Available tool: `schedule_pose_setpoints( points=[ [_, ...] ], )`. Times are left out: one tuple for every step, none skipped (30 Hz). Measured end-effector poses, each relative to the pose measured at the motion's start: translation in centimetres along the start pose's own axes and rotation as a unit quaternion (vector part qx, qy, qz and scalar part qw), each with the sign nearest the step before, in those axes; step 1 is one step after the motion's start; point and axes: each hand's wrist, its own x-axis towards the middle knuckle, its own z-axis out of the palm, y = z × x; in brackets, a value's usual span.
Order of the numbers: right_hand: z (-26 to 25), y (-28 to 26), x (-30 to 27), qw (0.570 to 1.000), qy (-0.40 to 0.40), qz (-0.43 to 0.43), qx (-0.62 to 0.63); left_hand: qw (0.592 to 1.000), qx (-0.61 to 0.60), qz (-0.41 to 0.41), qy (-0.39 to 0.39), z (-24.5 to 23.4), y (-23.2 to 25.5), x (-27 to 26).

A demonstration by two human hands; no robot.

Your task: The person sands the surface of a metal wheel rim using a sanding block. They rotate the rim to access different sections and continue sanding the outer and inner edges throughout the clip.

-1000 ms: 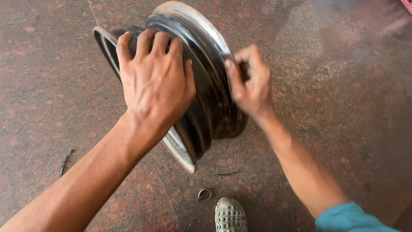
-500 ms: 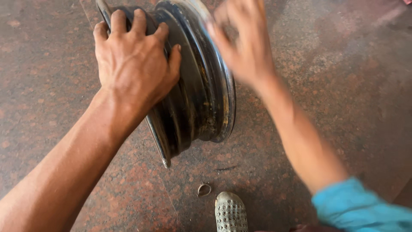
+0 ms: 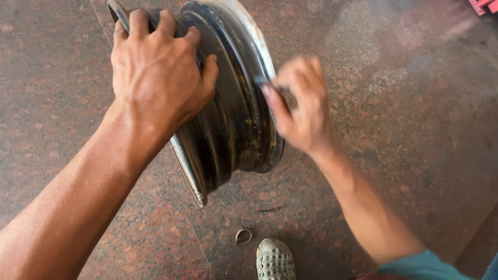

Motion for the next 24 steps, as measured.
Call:
schedule_pose_setpoints(
  points=[
    [-0.1, -0.2, -0.6, 1.000, 0.007, -0.004, -0.007, 1.000, 0.002, 0.002, 0.005, 0.2, 0.2, -0.1],
    [0.1, -0.3, -0.7, 1.000, 0.016, -0.008, -0.012, 1.000, 0.009, 0.004, 0.010, 0.3, 0.3, -0.1],
    [0.5, 0.6, 0.5, 0.999, 0.004, -0.031, -0.010, 1.000, 0.015, 0.006, 0.015, 0.3, 0.4, -0.2],
    [0.8, 2.3, 2.9, 0.999, -0.008, -0.051, -0.011, 1.000, 0.016, 0.010, 0.020, 0.1, 0.5, -0.3],
    [1.0, 3.5, 5.0, 0.997, -0.020, -0.071, -0.012, 0.999, 0.017, 0.013, 0.024, -0.1, 0.5, -0.5],
    [1.2, 4.1, 6.6, 0.997, -0.056, -0.020, 0.041, 0.999, 0.018, 0.017, 0.029, -0.4, 0.6, -0.7],
    [1.5, 4.6, 8.2, 0.991, -0.092, 0.030, 0.095, 1.000, 0.005, 0.011, 0.011, -0.7, 0.6, -0.8],
    [1.5, 4.9, 9.0, 0.977, -0.132, 0.078, 0.145, 1.000, -0.011, 0.005, -0.004, -1.0, 0.7, -0.6],
    [1.2, 4.7, 8.1, 0.988, -0.097, 0.040, 0.111, 0.999, -0.028, -0.001, -0.019, -1.2, 0.7, -0.5],
    [0.8, 4.0, 6.3, 0.995, -0.062, 0.002, 0.079, 0.999, -0.033, 0.000, -0.020, -1.3, 0.7, -0.4],
    [0.4, 3.3, 4.6, 0.998, -0.029, -0.038, 0.048, 0.999, -0.038, 0.000, -0.022, -1.3, 0.8, -0.4],
    [0.1, 2.5, 2.9, 0.998, -0.013, -0.034, 0.047, 0.999, -0.041, 0.000, -0.025, -1.2, 0.8, -0.7],
    [-0.4, 1.5, 1.1, 0.998, 0.003, -0.029, 0.047, 1.000, -0.026, 0.011, -0.006, -1.1, 1.0, -1.0],
    [-0.6, 1.0, 0.2, 0.998, 0.017, -0.024, 0.049, 1.000, -0.012, 0.019, 0.012, -0.9, 1.3, -1.4],
    [-0.4, 1.8, 1.0, 0.998, -0.006, -0.045, 0.047, 0.999, 0.002, 0.027, 0.030, -0.9, 1.6, -1.9],
    [0.0, 3.1, 2.8, 0.997, -0.026, -0.064, 0.044, 0.999, 0.008, 0.031, 0.038, -1.0, 1.7, -2.2],
    [0.2, 4.0, 4.3, 0.995, -0.046, -0.082, 0.042, 0.998, 0.013, 0.036, 0.046, -1.2, 1.9, -2.6],
    [0.3, 4.6, 5.7, 0.994, -0.082, -0.026, 0.074, 0.998, 0.015, 0.038, 0.055, -1.3, 2.2, -2.9],
    [0.7, 5.1, 7.1, 0.987, -0.120, 0.029, 0.106, 0.998, 0.009, 0.036, 0.051, -1.4, 2.5, -3.1],
    [0.9, 5.3, 8.0, 0.974, -0.158, 0.082, 0.138, 0.998, 0.004, 0.033, 0.049, -1.7, 2.5, -3.1],
    [0.7, 4.8, 7.4, 0.985, -0.122, 0.037, 0.119, 0.998, -0.001, 0.030, 0.048, -1.9, 2.6, -3.2],
    [0.2, 4.0, 5.9, 0.991, -0.087, -0.009, 0.099, 0.999, -0.006, 0.026, 0.044, -1.9, 2.8, -3.2],
    [-0.3, 3.3, 4.5, 0.994, -0.054, -0.057, 0.079, 0.999, -0.011, 0.021, 0.041, -1.9, 3.0, -3.3],
    [-0.9, 2.2, 2.7, 0.995, -0.044, -0.045, 0.074, 0.999, -0.013, 0.017, 0.035, -1.7, 3.1, -3.5]
  ],
)
